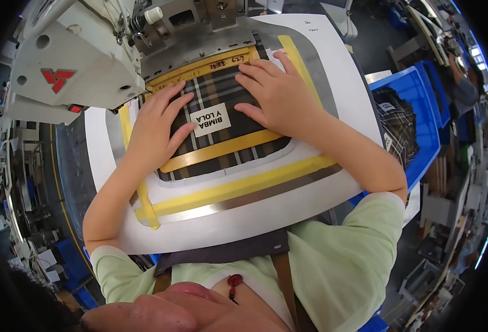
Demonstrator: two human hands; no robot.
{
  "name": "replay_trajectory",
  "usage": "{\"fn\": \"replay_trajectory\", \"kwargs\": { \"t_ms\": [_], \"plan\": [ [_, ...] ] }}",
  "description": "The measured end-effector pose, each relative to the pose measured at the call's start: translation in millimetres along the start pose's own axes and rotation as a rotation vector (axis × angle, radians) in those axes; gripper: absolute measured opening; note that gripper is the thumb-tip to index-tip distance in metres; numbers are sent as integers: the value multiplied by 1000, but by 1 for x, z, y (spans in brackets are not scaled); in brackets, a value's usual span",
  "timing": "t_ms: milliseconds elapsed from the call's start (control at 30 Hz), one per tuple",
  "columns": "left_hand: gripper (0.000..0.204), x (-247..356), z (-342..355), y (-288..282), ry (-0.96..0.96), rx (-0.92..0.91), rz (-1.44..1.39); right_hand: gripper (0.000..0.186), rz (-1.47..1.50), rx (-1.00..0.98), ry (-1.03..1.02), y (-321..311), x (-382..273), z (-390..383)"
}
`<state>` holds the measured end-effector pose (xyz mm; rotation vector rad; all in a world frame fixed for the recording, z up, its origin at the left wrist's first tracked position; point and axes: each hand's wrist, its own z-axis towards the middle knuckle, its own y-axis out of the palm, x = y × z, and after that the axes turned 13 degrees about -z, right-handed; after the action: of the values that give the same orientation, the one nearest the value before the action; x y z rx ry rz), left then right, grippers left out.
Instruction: Placing fabric panels into an automated sewing machine jig for stitching and removing them after completion.
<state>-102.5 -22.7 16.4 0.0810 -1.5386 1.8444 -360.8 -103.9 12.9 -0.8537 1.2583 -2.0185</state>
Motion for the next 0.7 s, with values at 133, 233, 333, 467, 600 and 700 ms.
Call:
{"fn": "replay_trajectory", "kwargs": {
  "t_ms": [133,233,333,467,600,700],
  "plan": [
    [45,3,-4,4,-18,5,40,46,-61,-10,13,-5,-5,-3],
    [45,6,-5,4,-43,6,72,46,-137,-29,35,-8,-7,-4],
    [44,6,-7,2,-37,15,93,46,-158,34,27,-7,-8,0],
    [45,9,-11,-2,-44,17,168,44,-177,27,28,-6,-7,5],
    [47,12,-18,-1,-101,9,242,41,-178,-17,44,-7,-9,6],
    [47,12,-17,0,-93,20,215,40,-152,-14,32,-5,-9,2]
  ]
}}
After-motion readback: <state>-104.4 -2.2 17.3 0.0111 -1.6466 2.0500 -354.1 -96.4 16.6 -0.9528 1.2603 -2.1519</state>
